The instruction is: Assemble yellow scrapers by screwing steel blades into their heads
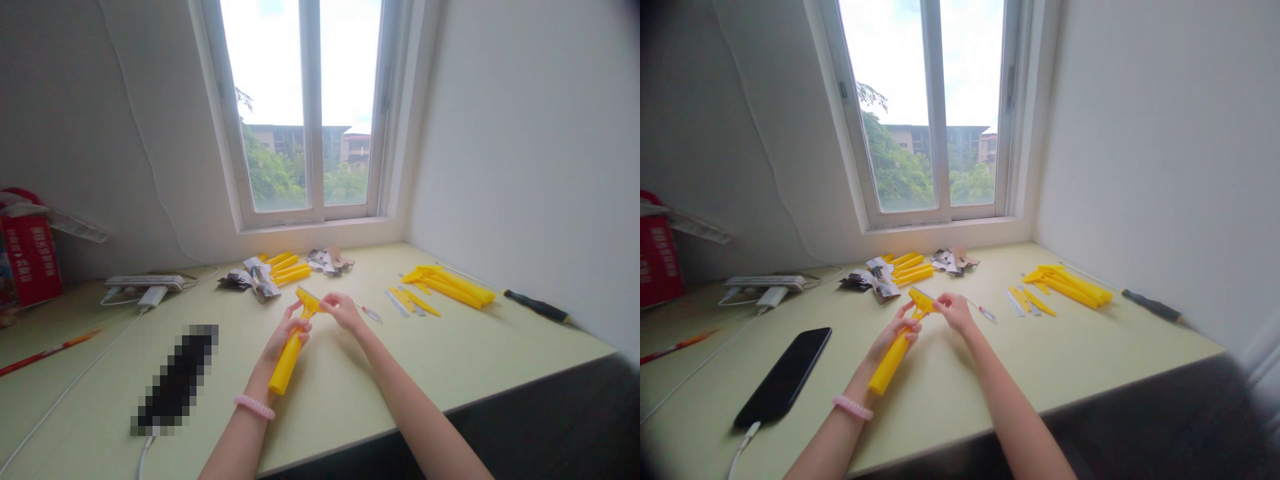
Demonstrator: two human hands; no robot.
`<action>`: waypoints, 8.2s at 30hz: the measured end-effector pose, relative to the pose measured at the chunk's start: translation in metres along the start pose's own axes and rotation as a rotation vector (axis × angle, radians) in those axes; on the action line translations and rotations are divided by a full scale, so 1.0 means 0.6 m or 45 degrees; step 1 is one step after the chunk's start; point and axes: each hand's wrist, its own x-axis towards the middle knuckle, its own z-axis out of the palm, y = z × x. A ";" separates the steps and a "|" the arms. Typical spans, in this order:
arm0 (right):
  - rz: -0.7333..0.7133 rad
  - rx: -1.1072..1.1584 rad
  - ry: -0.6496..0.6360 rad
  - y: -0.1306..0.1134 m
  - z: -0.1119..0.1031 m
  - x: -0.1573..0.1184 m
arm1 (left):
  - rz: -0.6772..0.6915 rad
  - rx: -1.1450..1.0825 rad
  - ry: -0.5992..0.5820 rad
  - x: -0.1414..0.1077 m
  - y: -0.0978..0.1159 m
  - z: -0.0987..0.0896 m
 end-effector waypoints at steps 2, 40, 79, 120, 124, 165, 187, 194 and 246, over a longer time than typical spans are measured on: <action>-0.022 0.011 0.008 0.001 -0.001 0.000 | 0.003 -0.001 -0.019 -0.002 0.000 0.000; -0.016 -0.672 0.400 0.061 -0.118 -0.009 | 0.039 -0.127 0.046 0.008 0.004 -0.011; -0.682 -0.336 0.360 -0.007 -0.088 -0.076 | 0.027 0.074 0.047 0.009 0.001 -0.011; -0.519 -0.430 0.391 -0.006 -0.085 -0.086 | -0.012 0.215 0.036 0.004 0.002 -0.008; -0.400 -0.501 0.340 -0.006 -0.085 -0.087 | 0.001 0.220 0.005 0.005 0.000 -0.010; -0.519 -0.383 0.344 -0.007 -0.084 -0.084 | -0.025 0.371 -0.008 0.007 -0.001 -0.012; -0.353 -0.408 0.286 -0.006 -0.085 -0.085 | -0.010 0.356 0.003 0.007 -0.002 -0.013; -0.454 -0.449 0.326 -0.005 -0.088 -0.084 | -0.005 0.381 -0.008 0.006 -0.002 -0.012; -0.393 -0.242 0.287 0.003 -0.087 -0.080 | -0.004 0.428 0.029 0.003 0.002 -0.009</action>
